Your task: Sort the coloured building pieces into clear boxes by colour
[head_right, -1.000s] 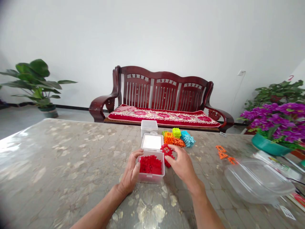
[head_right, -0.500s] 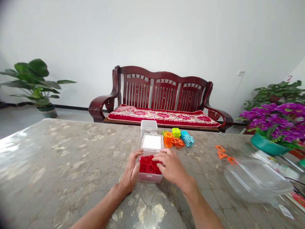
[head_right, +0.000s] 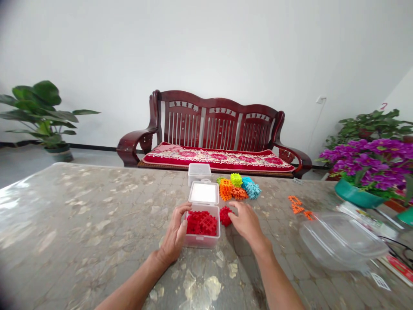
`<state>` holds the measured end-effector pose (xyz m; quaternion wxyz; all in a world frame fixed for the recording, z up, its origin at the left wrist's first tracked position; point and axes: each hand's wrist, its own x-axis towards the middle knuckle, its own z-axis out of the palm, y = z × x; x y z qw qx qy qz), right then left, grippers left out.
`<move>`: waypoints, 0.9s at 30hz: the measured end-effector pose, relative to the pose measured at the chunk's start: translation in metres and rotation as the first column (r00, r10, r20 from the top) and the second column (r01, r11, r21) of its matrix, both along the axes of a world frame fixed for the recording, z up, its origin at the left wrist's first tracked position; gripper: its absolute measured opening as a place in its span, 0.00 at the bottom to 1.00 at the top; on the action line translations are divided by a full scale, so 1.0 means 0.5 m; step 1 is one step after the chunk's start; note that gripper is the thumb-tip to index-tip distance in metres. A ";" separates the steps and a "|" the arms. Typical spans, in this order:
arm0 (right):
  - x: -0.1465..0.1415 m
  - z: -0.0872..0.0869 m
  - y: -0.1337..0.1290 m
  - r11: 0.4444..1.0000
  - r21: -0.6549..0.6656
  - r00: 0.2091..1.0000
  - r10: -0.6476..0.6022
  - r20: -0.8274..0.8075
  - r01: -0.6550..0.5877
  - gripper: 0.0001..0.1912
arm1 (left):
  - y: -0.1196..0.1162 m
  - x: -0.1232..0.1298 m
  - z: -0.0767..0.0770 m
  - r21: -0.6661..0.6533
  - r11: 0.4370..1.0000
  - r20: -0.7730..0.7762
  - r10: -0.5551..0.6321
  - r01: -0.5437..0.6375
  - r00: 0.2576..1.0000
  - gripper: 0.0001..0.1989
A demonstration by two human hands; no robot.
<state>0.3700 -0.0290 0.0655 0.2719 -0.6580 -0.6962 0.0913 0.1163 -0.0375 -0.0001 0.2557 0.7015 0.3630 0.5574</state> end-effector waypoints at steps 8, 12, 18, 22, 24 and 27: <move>-0.007 -0.045 -0.008 1.000 -0.008 0.976 -0.019 0.216 0.021 0.20 | 0.001 -0.002 -0.004 0.002 1.000 -0.009 -0.004 0.004 1.000 0.15; -0.003 -0.038 -0.006 0.999 0.021 0.979 -0.051 0.199 0.048 0.19 | 0.000 -0.001 -0.003 -0.005 1.000 -0.014 -0.001 0.001 1.000 0.15; -0.028 0.024 -0.016 0.983 0.176 0.997 -0.041 -0.059 0.051 0.20 | -0.003 0.001 0.004 0.002 1.000 0.002 -0.002 0.002 1.000 0.15; -0.057 0.050 -0.022 0.975 0.220 0.988 0.052 -0.145 -0.018 0.17 | -0.002 0.001 0.002 -0.005 1.000 0.006 0.002 -0.002 1.000 0.15; -0.058 0.046 -0.020 0.979 0.201 0.986 0.023 -0.163 0.011 0.18 | -0.001 0.001 0.000 -0.005 1.000 0.011 -0.001 0.001 1.000 0.16; -0.048 0.029 -0.018 0.986 0.152 0.967 -0.024 -0.253 0.064 0.19 | -0.001 0.001 -0.002 -0.005 1.000 0.018 -0.009 0.009 1.000 0.16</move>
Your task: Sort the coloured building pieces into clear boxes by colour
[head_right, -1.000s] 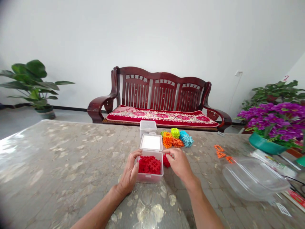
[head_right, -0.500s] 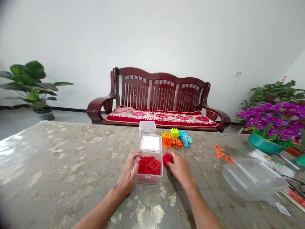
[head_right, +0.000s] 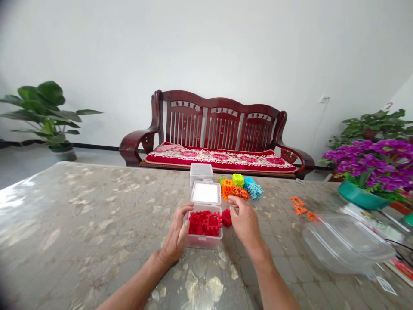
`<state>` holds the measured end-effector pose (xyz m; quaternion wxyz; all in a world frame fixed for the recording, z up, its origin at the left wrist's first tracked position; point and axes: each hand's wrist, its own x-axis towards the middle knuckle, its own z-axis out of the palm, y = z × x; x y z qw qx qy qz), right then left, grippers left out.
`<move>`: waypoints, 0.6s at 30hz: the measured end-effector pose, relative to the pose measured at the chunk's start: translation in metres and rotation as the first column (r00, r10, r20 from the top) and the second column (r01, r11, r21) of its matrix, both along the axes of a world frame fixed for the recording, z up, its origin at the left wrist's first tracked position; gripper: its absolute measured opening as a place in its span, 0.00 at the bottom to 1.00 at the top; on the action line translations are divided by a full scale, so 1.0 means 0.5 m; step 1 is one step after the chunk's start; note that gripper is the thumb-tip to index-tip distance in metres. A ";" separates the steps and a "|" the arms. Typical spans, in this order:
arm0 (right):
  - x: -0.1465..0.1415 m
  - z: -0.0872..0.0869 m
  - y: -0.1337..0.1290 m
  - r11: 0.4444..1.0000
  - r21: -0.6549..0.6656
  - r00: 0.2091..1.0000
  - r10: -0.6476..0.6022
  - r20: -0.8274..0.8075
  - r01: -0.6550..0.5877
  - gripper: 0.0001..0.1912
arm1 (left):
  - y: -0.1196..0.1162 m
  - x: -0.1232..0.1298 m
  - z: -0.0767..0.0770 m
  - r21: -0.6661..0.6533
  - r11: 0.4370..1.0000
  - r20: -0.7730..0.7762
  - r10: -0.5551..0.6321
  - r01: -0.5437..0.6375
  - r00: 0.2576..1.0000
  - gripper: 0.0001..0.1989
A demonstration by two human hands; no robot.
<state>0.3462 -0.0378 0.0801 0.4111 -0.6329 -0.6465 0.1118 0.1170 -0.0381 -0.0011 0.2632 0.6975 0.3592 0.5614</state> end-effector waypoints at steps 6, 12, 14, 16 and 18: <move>0.000 0.016 -0.021 0.984 -0.066 0.982 0.173 0.080 -0.168 0.18 | 0.000 0.000 0.003 0.001 1.000 -0.003 -0.004 0.004 1.000 0.16; -0.030 0.060 -0.033 0.915 -0.222 0.841 0.398 0.365 -0.337 0.27 | 0.001 -0.001 0.002 0.010 1.000 -0.022 -0.006 0.006 1.000 0.15; -0.034 0.064 -0.033 0.909 -0.239 0.814 0.414 0.408 -0.342 0.26 | 0.001 0.000 0.000 0.009 1.000 -0.024 -0.005 0.005 1.000 0.15; -0.037 0.067 -0.032 0.910 -0.238 0.801 0.413 0.433 -0.340 0.25 | 0.001 0.000 -0.001 0.008 1.000 -0.019 -0.006 0.006 1.000 0.15; -0.046 0.068 -0.031 0.922 -0.228 0.815 0.384 0.433 -0.314 0.25 | 0.001 0.000 0.000 0.003 1.000 -0.008 -0.009 0.009 1.000 0.16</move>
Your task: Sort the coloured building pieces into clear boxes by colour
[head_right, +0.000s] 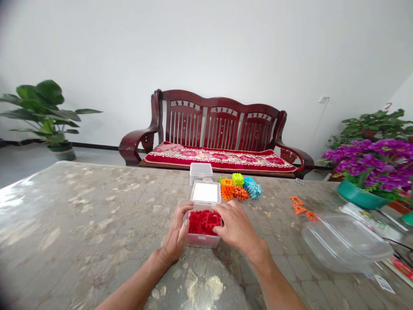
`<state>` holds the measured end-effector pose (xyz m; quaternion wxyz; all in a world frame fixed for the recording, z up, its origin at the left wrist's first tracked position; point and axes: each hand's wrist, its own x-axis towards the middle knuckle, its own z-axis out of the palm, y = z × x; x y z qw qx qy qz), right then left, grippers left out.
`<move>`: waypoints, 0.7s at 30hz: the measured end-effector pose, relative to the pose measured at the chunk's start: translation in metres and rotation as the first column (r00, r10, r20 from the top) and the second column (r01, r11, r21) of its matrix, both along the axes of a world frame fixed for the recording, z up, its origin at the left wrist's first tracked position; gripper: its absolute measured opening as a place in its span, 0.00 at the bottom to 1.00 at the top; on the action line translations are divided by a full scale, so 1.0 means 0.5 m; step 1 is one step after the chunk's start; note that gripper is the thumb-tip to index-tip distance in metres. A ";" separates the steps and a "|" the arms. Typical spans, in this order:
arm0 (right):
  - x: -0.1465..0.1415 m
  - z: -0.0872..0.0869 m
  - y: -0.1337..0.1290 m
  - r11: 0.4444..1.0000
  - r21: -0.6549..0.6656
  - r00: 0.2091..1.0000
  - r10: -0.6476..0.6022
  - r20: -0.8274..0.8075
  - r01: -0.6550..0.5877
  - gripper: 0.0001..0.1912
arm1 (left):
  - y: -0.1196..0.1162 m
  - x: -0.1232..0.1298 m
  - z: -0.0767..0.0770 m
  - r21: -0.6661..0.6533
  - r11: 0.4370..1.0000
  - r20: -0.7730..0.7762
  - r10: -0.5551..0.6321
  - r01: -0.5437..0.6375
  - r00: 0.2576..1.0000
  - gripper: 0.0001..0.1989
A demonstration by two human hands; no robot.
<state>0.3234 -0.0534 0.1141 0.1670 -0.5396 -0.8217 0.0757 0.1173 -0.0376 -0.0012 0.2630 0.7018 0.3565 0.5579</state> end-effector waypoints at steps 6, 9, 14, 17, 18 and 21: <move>-0.057 -0.014 0.008 0.998 -0.043 0.989 0.028 -0.143 -0.034 0.21 | 0.000 0.000 0.001 0.004 1.000 0.022 0.006 -0.006 1.000 0.16; -0.067 -0.026 0.016 0.994 -0.069 0.974 0.074 -0.214 -0.090 0.19 | 0.000 0.000 0.001 0.010 1.000 0.021 0.013 -0.013 1.000 0.16; -0.054 -0.029 0.021 0.991 -0.063 0.981 0.107 -0.159 -0.119 0.13 | 0.000 -0.001 0.001 0.022 1.000 0.003 0.005 -0.005 1.000 0.16; -0.057 -0.031 0.019 0.989 -0.020 0.983 0.147 -0.108 -0.150 0.13 | 0.000 -0.001 0.002 0.022 1.000 0.006 0.004 -0.005 1.000 0.16; -0.060 -0.033 0.019 0.987 -0.007 0.983 0.158 -0.093 -0.159 0.13 | -0.001 -0.001 0.003 0.022 1.000 0.010 0.005 -0.005 1.000 0.16; -0.062 -0.036 0.021 0.983 0.012 0.979 0.185 -0.084 -0.185 0.13 | -0.001 -0.001 0.005 0.022 1.000 0.015 0.010 -0.010 1.000 0.15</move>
